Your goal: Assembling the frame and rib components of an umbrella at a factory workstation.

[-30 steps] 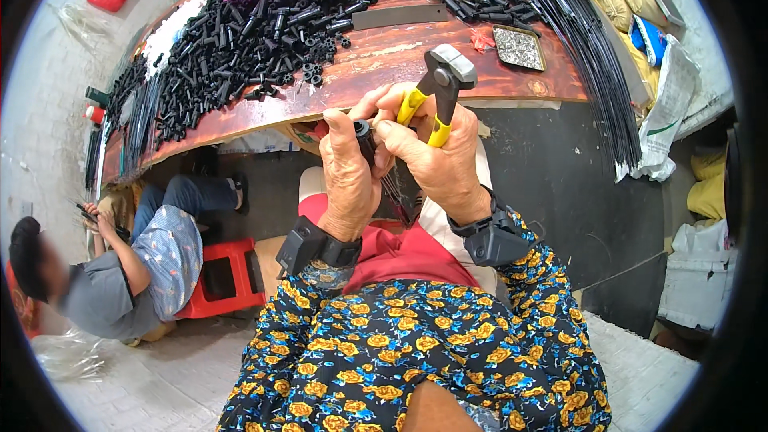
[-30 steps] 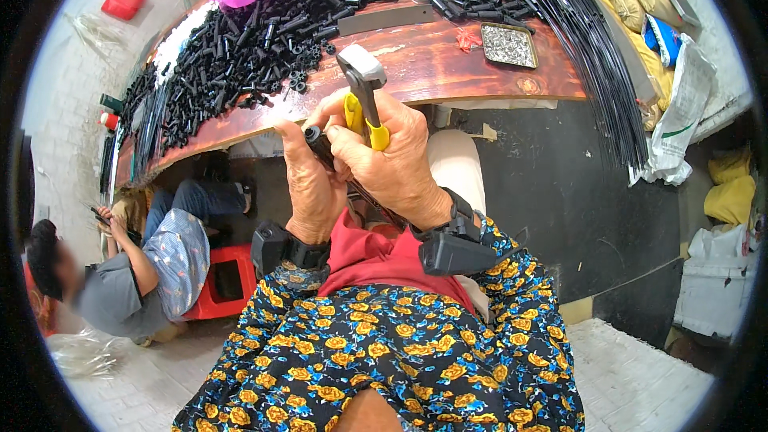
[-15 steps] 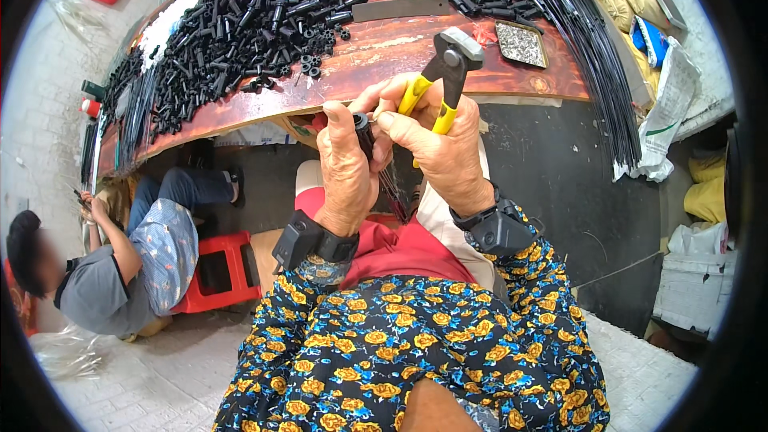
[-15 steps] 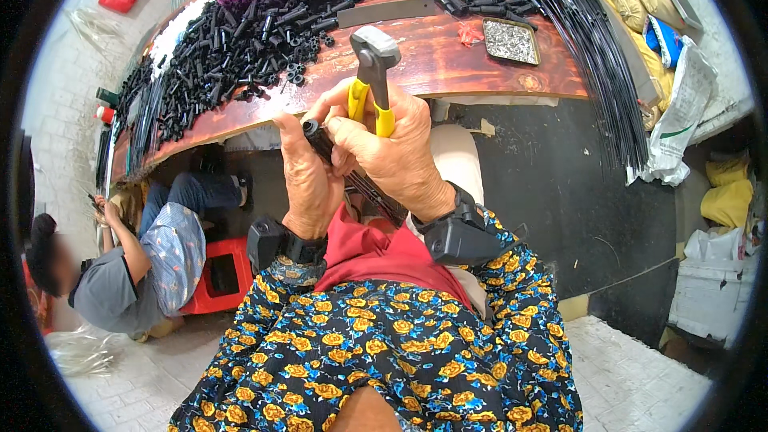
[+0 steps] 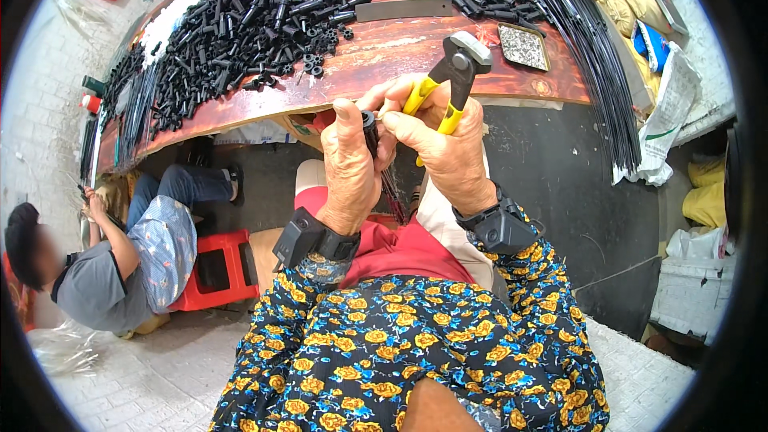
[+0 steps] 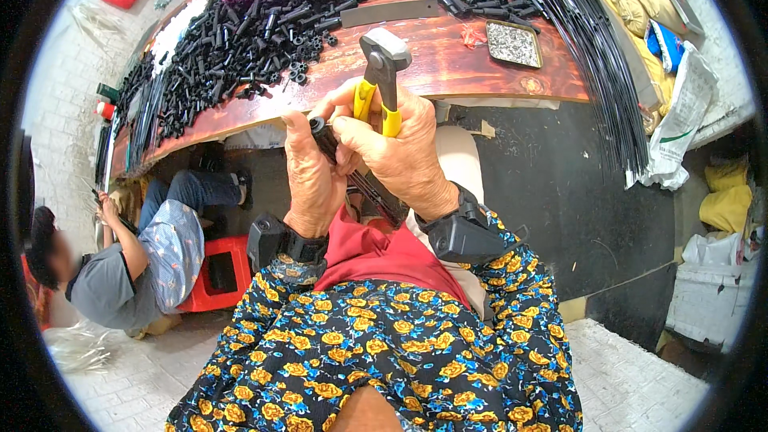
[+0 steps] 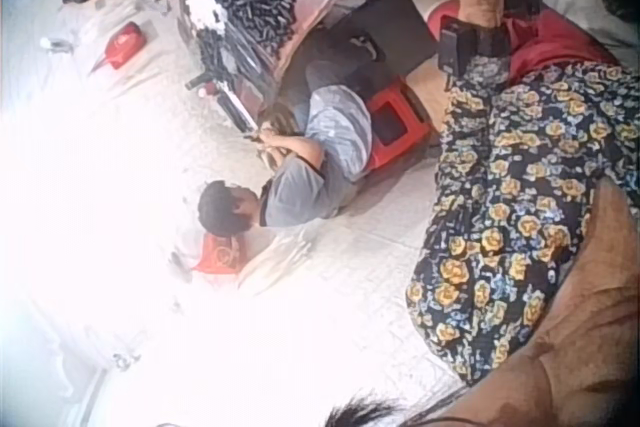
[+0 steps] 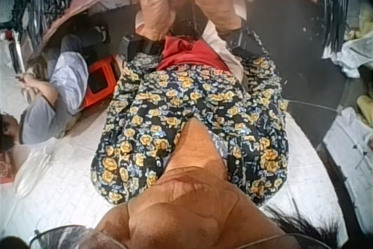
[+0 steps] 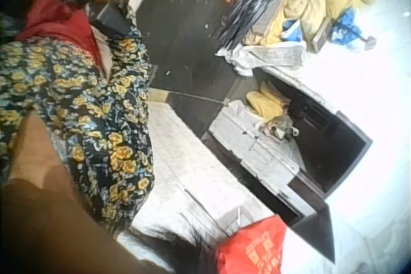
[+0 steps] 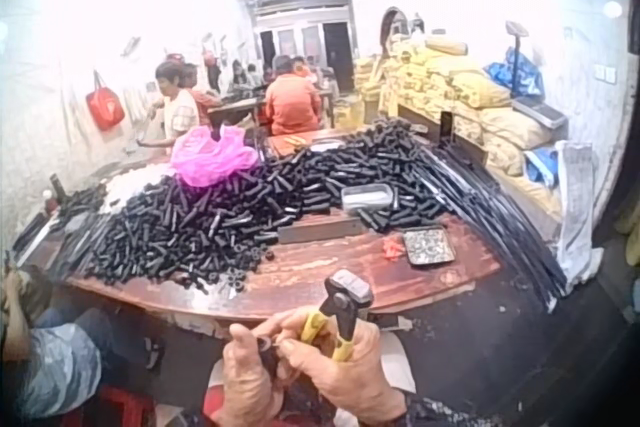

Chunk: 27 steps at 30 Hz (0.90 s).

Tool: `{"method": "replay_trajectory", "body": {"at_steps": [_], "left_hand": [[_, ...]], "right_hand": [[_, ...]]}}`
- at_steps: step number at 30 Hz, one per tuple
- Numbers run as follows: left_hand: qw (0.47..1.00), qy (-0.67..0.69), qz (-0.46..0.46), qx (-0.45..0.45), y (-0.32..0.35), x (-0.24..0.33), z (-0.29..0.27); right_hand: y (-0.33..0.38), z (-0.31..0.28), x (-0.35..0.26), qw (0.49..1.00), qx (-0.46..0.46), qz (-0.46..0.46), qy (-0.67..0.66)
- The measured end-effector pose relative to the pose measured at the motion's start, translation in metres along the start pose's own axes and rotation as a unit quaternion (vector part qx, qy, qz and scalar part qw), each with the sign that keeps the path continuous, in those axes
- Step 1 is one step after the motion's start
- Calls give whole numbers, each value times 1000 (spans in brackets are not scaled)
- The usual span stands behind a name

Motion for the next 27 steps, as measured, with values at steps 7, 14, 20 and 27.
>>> {"method": "replay_trajectory", "body": {"at_steps": [7,14,20,27], "left_hand": [[999,43,15,-5,-1,4,2],[999,37,12,7,-2,4,0],[999,31,16,-4,-1,2,-2],[1000,29,9,-6,-1,4,1]], "right_hand": [[1,2,-2,1000,-7,2,23],[1,1,-4,1000,6,5,14],[1,2,-4,1000,1,-1,29],[1,0,-1,1000,2,0,9]]}}
Point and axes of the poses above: each hand's wrist, its own y-axis away from the middle knuckle, its own z-axis out of the palm, x = y × z, the point moved 10 cm from there along -y, towards the middle knuckle, and after that the axes turned 4 degrees about z, right-handed, at the moved point
